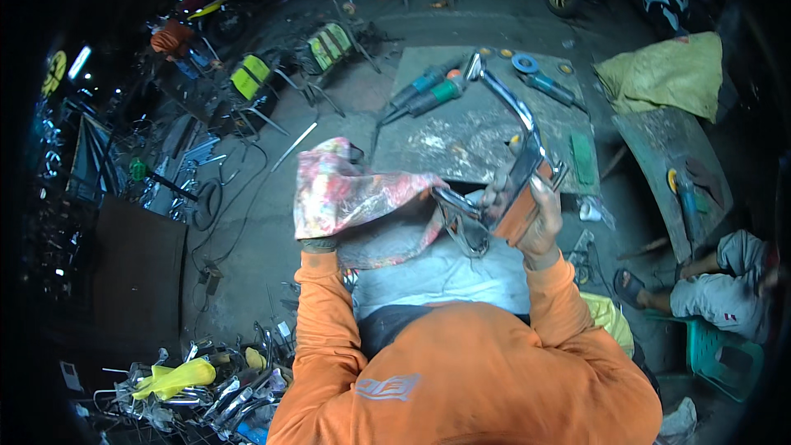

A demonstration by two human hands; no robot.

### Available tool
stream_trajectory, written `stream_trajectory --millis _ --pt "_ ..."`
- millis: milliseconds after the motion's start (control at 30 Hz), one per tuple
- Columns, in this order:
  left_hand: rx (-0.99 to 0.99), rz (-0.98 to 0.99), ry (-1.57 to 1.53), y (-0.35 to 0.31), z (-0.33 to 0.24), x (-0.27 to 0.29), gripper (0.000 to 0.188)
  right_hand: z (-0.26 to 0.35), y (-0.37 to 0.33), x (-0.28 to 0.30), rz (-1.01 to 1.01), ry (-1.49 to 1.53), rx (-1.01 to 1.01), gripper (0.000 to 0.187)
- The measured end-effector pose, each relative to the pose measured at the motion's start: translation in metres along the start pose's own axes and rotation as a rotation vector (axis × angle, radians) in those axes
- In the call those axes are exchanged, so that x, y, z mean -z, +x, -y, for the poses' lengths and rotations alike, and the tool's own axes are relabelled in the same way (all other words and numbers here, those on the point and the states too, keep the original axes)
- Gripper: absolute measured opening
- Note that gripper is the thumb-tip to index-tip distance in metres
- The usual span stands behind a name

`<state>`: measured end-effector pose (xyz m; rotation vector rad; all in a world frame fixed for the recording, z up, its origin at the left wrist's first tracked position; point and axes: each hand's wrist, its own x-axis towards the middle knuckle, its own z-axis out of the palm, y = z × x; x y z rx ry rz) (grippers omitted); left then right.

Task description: The person uses an angle grinder with a polishing pad to polish a curved chrome metal part on a workbench. After polishing, the person wipes the part with a cloth and places it on the bench. The person then picks up a second similar metal part and wipes it with the cloth.

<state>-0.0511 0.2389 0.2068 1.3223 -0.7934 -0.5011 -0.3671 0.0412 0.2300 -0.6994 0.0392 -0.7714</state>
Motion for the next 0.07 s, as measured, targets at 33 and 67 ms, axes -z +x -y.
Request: stream_trajectory --millis 33,67 --pt "-0.037 0.036 0.211 -0.0048 0.0152 -0.0039 0.056 0.0032 0.0016 0.0003 -0.051 -0.063 0.001 0.049" --pt "-0.046 0.059 0.289 -0.0104 0.0243 -0.0019 0.056 0.0048 0.0036 -0.0006 -0.01 -0.03 0.036 0.05"
